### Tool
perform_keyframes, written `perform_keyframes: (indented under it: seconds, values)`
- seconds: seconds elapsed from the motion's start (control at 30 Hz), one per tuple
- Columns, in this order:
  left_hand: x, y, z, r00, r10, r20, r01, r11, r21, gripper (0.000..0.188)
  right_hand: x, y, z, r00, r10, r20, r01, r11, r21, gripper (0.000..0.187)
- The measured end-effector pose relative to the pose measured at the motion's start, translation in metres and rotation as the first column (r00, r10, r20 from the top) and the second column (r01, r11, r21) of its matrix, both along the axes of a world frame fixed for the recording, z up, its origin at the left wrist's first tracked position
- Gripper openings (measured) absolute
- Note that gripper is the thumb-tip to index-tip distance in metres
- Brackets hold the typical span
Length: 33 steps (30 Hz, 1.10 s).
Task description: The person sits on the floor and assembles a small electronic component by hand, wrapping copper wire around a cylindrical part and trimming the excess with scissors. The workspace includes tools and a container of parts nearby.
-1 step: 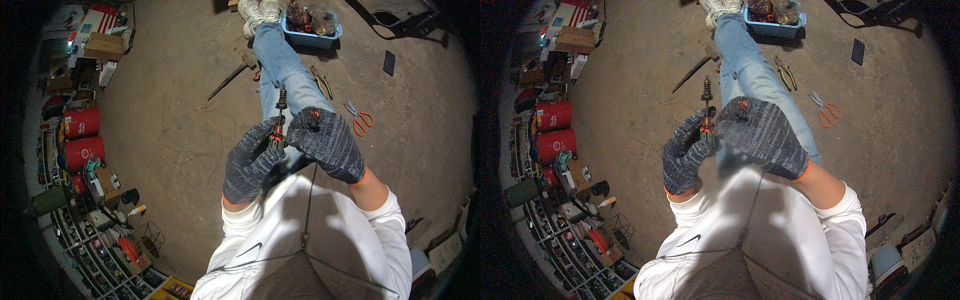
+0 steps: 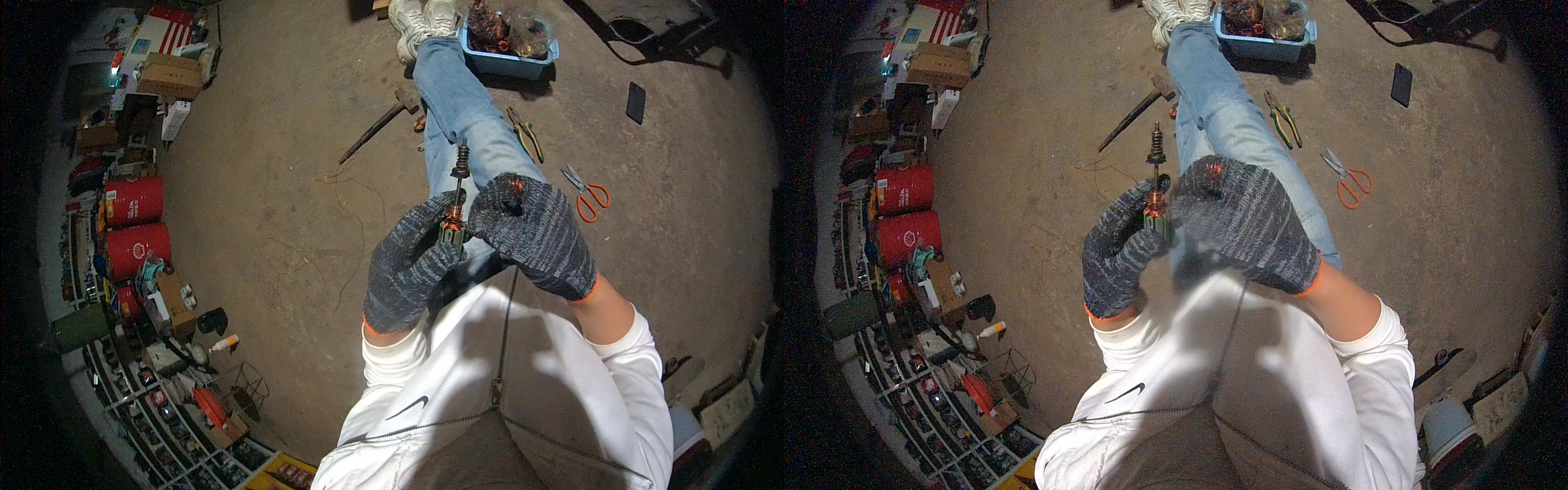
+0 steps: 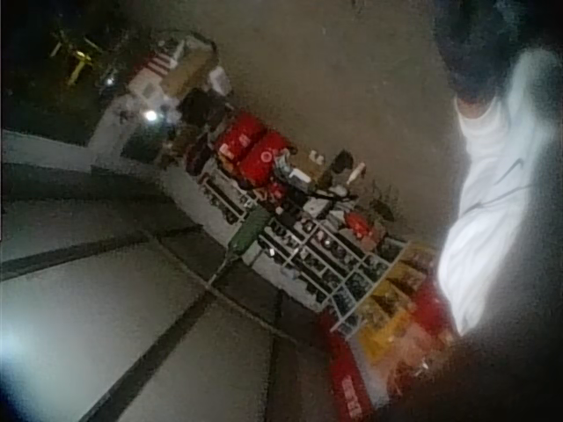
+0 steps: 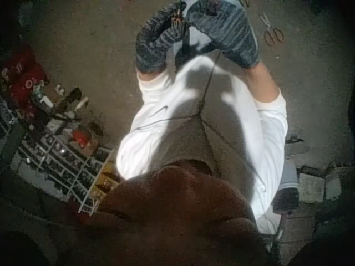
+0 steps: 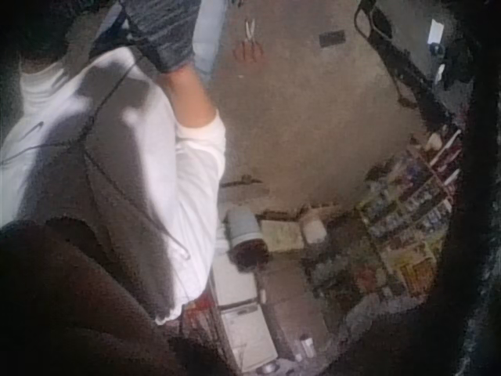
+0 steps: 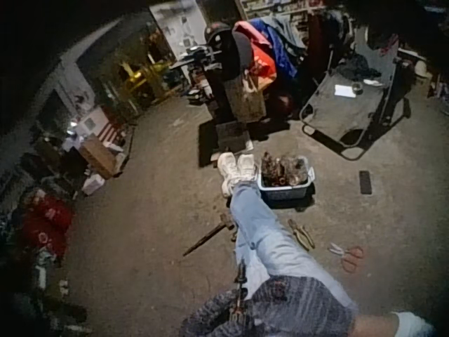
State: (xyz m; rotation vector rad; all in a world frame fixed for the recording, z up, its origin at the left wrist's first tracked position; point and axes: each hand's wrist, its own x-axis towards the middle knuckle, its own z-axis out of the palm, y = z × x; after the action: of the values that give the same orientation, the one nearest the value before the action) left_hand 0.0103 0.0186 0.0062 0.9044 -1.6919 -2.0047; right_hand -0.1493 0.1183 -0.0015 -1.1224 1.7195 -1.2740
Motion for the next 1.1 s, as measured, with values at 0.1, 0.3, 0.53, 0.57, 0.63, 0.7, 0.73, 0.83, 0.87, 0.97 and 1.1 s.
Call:
perform_keyframes:
  seconds: [0.1,0.3,0.53,0.57,0.63,0.7,0.73,0.83,0.87,0.97,1.1]
  values:
    - [0.003,-0.004,0.001,0.998,-0.062,-0.010,0.062,0.997,0.055,0.051,0.004,-0.003,0.001,0.995,-0.099,0.018,0.101,0.992,-0.082,0.018]
    - [0.007,-0.005,0.000,0.999,-0.039,-0.008,0.040,0.992,0.117,0.047,0.003,-0.004,0.004,0.996,-0.076,0.050,0.083,0.985,-0.154,0.022]
    - [0.005,-0.008,0.001,0.992,-0.111,-0.061,0.118,0.984,0.130,0.044,0.001,-0.006,-0.003,0.838,-0.076,-0.540,-0.088,0.958,-0.272,0.023]
    - [0.005,-0.008,0.001,0.993,-0.115,-0.030,0.117,0.988,0.096,0.045,0.001,-0.006,-0.004,0.827,-0.083,-0.556,-0.101,0.951,-0.293,0.024]
    - [0.004,-0.009,0.001,0.991,-0.134,0.007,0.133,0.991,0.011,0.045,0.001,-0.006,-0.006,0.832,-0.094,-0.547,-0.100,0.944,-0.315,0.024]
    - [0.005,-0.009,0.001,0.993,-0.115,-0.008,0.115,0.990,0.077,0.046,0.003,-0.006,-0.006,0.862,-0.104,-0.496,-0.068,0.946,-0.317,0.023]
    - [0.005,-0.009,0.001,0.994,-0.107,-0.008,0.107,0.989,0.105,0.046,0.004,-0.006,-0.005,0.894,-0.122,-0.432,-0.029,0.945,-0.327,0.023]
    - [0.007,-0.009,0.001,0.995,-0.086,0.058,0.079,0.990,0.116,0.048,0.006,-0.005,-0.002,0.950,-0.164,-0.265,0.067,0.938,-0.340,0.022]
    - [0.007,-0.009,0.001,0.996,-0.085,0.029,0.081,0.988,0.135,0.049,0.006,-0.005,-0.001,0.957,-0.166,-0.237,0.079,0.938,-0.337,0.022]
    - [0.008,-0.008,0.001,0.998,-0.061,-0.017,0.063,0.983,0.173,0.051,0.003,-0.004,0.000,0.940,-0.188,-0.286,0.096,0.947,-0.308,0.020]
    - [0.008,-0.011,0.005,0.998,-0.064,0.002,0.063,0.983,0.173,0.052,0.002,-0.005,-0.003,0.922,-0.195,-0.335,0.086,0.945,-0.314,0.017]
